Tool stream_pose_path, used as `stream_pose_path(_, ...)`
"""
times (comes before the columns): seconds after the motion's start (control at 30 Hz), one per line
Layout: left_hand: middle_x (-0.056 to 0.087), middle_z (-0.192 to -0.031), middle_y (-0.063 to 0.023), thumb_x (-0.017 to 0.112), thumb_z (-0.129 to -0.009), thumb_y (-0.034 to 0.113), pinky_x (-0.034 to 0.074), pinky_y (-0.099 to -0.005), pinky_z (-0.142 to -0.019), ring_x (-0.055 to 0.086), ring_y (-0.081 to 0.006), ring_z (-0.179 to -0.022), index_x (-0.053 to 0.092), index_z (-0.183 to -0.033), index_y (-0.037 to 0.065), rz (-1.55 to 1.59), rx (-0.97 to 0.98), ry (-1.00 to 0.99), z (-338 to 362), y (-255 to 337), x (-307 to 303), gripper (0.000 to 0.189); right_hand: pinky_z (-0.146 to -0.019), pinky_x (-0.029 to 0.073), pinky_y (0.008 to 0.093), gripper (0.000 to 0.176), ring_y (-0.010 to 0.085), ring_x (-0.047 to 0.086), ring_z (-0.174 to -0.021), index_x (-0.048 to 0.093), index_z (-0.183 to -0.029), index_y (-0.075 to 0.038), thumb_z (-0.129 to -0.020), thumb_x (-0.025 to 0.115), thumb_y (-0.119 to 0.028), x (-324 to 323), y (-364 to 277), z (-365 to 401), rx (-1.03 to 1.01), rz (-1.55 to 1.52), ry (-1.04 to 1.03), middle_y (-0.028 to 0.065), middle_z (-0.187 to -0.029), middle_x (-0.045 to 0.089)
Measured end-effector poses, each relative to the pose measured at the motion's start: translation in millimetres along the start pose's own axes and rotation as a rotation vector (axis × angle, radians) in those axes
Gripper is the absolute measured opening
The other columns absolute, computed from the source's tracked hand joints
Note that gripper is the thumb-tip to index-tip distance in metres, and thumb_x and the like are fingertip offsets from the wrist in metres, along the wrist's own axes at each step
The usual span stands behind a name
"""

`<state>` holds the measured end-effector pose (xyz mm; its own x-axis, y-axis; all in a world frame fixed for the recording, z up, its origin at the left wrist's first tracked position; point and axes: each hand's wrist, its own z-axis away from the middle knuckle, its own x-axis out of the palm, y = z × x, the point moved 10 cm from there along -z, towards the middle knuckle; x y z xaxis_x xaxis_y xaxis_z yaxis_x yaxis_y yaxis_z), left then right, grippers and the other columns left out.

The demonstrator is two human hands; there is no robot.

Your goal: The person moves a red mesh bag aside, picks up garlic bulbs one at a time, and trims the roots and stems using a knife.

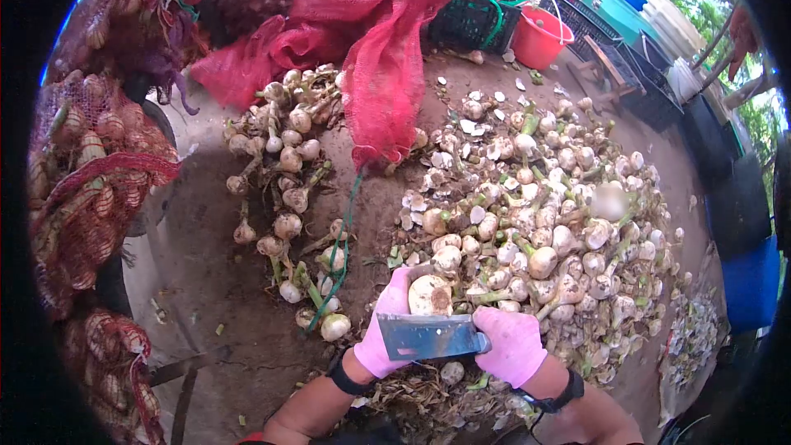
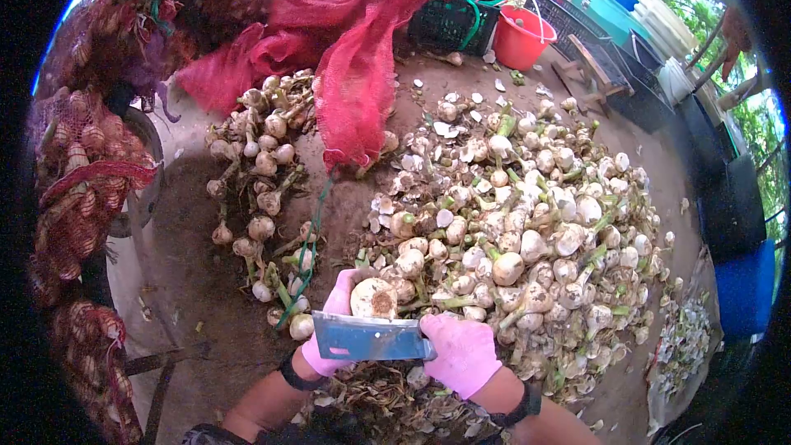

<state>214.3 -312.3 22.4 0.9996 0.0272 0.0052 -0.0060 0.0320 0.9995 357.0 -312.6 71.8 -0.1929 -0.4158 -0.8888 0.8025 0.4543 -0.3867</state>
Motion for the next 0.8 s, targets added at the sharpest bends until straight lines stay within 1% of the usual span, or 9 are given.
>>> stream_pose_path(0.13,0.056,-0.104,-0.0200,0.079,-0.067,0.027,0.046,-0.0377,-0.086,0.059,-0.0322,-0.098,0.042,-0.121,-0.002,-0.144,0.103,-0.009,9,16,8,0.072,-0.058,0.046,0.0433,0.033,0.0344,0.059,-0.067,0.056,-0.082,-0.010,-0.053,0.071,-0.013,-9,0,5,-0.121,-0.001,0.152,0.0112,-0.073,0.057)
stream_pose_path(0.4,0.055,-0.096,-0.0176,0.080,-0.064,0.022,0.047,-0.0383,-0.080,0.058,-0.0306,-0.089,0.041,-0.116,0.000,-0.315,0.152,-0.012,20,44,13,0.069,-0.059,0.048,0.0422,0.027,0.0313,0.062,-0.069,0.058,-0.086,-0.013,-0.062,0.069,-0.016,-4,15,2,-0.117,0.062,0.223,0.0098,-0.074,0.061)
stream_pose_path(0.47,0.054,-0.097,-0.0151,0.082,-0.059,0.019,0.046,-0.0378,-0.085,0.058,-0.0273,-0.092,0.042,-0.115,0.001,0.160,-0.146,0.010,33,52,19,0.071,-0.064,0.051,0.0413,0.024,0.0316,0.065,-0.074,0.061,-0.090,-0.012,-0.067,0.065,-0.013,5,68,-2,0.339,0.034,0.077,0.0130,-0.077,0.065)
stream_pose_path(0.5,0.054,-0.100,-0.0132,0.082,-0.058,0.013,0.047,-0.0361,-0.087,0.058,-0.0212,-0.095,0.043,-0.114,0.002,-0.084,0.105,-0.112,42,76,23,0.070,-0.065,0.052,0.0410,0.023,0.0328,0.066,-0.075,0.062,-0.092,-0.011,-0.069,0.062,-0.011,-2,82,6,0.381,-0.061,0.156,0.0141,-0.077,0.065)
stream_pose_path(0.53,0.053,-0.103,-0.0088,0.078,-0.060,0.005,0.047,-0.0309,-0.087,0.056,-0.0180,-0.096,0.040,-0.116,0.004,-0.198,0.238,-0.115,40,98,21,0.068,-0.066,0.053,0.0408,0.022,0.0340,0.066,-0.075,0.062,-0.093,-0.011,-0.071,0.059,-0.008,-11,93,5,0.392,-0.145,0.228,0.0151,-0.076,0.066)
stream_pose_path(0.6,0.054,-0.105,-0.0079,0.080,-0.062,0.007,0.047,-0.0292,-0.088,0.056,-0.0169,-0.097,0.041,-0.116,0.003,-0.098,0.057,0.078,21,70,3,0.066,-0.065,0.052,0.0404,0.023,0.0337,0.066,-0.073,0.062,-0.093,-0.011,-0.070,0.060,-0.007,-21,66,9,0.328,-0.027,0.258,0.0143,-0.073,0.065)
stream_pose_path(0.63,0.055,-0.108,-0.0087,0.083,-0.062,0.010,0.047,-0.0290,-0.089,0.056,-0.0162,-0.100,0.041,-0.123,0.002,0.036,-0.038,0.035,13,55,7,0.075,-0.065,0.051,0.0409,0.024,0.0342,0.065,-0.073,0.062,-0.091,-0.012,-0.068,0.062,-0.007,-16,65,10,0.384,-0.111,0.221,0.0147,-0.072,0.064)
stream_pose_path(0.73,0.056,-0.111,-0.0091,0.083,-0.061,0.008,0.047,-0.0283,-0.089,0.056,-0.0149,-0.102,0.038,-0.132,0.001,-0.244,0.101,0.063,2,64,-1,0.084,-0.064,0.050,0.0414,0.025,0.0350,0.063,-0.072,0.062,-0.088,-0.012,-0.064,0.064,-0.007,-23,55,12,0.347,-0.120,0.294,0.0147,-0.073,0.063)
stream_pose_path(0.8,0.058,-0.110,-0.0104,0.082,-0.061,0.010,0.048,-0.0297,-0.089,0.057,-0.0185,-0.104,0.043,-0.129,0.001,0.002,0.001,0.150,3,52,-9,0.079,-0.064,0.050,0.0413,0.026,0.0348,0.063,-0.073,0.062,-0.088,-0.012,-0.063,0.063,-0.007,-24,51,19,0.308,-0.121,0.279,0.0139,-0.074,0.063)
